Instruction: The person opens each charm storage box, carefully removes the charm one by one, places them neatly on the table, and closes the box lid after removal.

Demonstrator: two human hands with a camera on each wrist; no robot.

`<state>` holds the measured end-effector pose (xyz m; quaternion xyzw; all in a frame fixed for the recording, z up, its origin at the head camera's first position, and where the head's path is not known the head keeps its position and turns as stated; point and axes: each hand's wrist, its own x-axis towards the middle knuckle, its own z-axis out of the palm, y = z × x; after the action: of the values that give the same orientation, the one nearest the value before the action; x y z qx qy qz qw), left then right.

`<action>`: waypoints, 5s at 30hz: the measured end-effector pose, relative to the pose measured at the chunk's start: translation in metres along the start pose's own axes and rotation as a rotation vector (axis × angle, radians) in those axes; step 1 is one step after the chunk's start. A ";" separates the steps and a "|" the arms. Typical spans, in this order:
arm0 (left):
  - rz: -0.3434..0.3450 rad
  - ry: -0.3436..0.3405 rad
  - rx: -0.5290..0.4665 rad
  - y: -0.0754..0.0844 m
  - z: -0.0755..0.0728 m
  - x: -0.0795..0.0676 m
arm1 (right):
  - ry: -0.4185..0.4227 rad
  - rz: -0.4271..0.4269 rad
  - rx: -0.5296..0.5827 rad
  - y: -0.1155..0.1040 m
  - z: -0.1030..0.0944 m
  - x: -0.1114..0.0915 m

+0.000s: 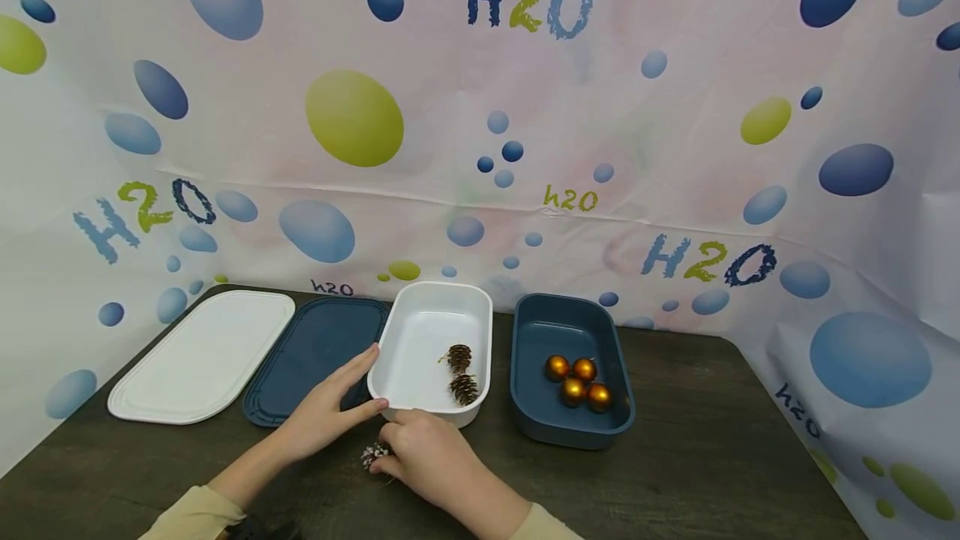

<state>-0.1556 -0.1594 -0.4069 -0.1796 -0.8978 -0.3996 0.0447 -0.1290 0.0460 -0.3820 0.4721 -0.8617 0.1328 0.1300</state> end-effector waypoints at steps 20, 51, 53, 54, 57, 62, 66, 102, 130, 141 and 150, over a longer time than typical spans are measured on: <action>-0.002 -0.005 -0.013 -0.001 0.000 -0.001 | -0.083 0.117 0.171 0.000 -0.001 0.000; -0.032 -0.023 -0.040 -0.001 0.000 0.001 | -0.087 0.380 0.382 0.126 -0.031 0.031; -0.031 -0.024 -0.040 0.000 -0.001 0.001 | -0.102 0.372 0.340 0.127 -0.029 0.033; -0.031 -0.024 -0.041 0.000 -0.001 0.001 | -0.106 0.364 0.321 0.127 -0.028 0.034; -0.029 -0.025 -0.036 0.001 -0.002 0.002 | -0.123 0.333 0.264 0.128 -0.024 0.036; -0.029 -0.028 -0.032 0.001 -0.002 0.002 | -0.145 0.331 0.229 0.128 -0.019 0.037; -0.033 -0.029 -0.030 0.001 -0.002 0.001 | -0.165 0.348 0.221 0.127 -0.016 0.038; -0.030 -0.031 -0.039 0.001 0.000 0.001 | -0.169 0.319 0.189 0.122 -0.016 0.032; -0.019 -0.026 -0.019 0.002 0.001 0.000 | 0.075 0.082 0.297 0.046 -0.051 -0.033; -0.023 -0.030 -0.010 0.003 0.001 0.001 | 0.027 0.046 0.190 0.036 -0.034 -0.046; -0.032 -0.033 -0.019 0.003 0.000 0.001 | -0.013 0.028 0.043 0.031 -0.027 -0.048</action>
<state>-0.1549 -0.1571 -0.4044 -0.1721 -0.8973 -0.4060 0.0219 -0.1272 0.1090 -0.3767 0.4635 -0.8661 0.1500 0.1122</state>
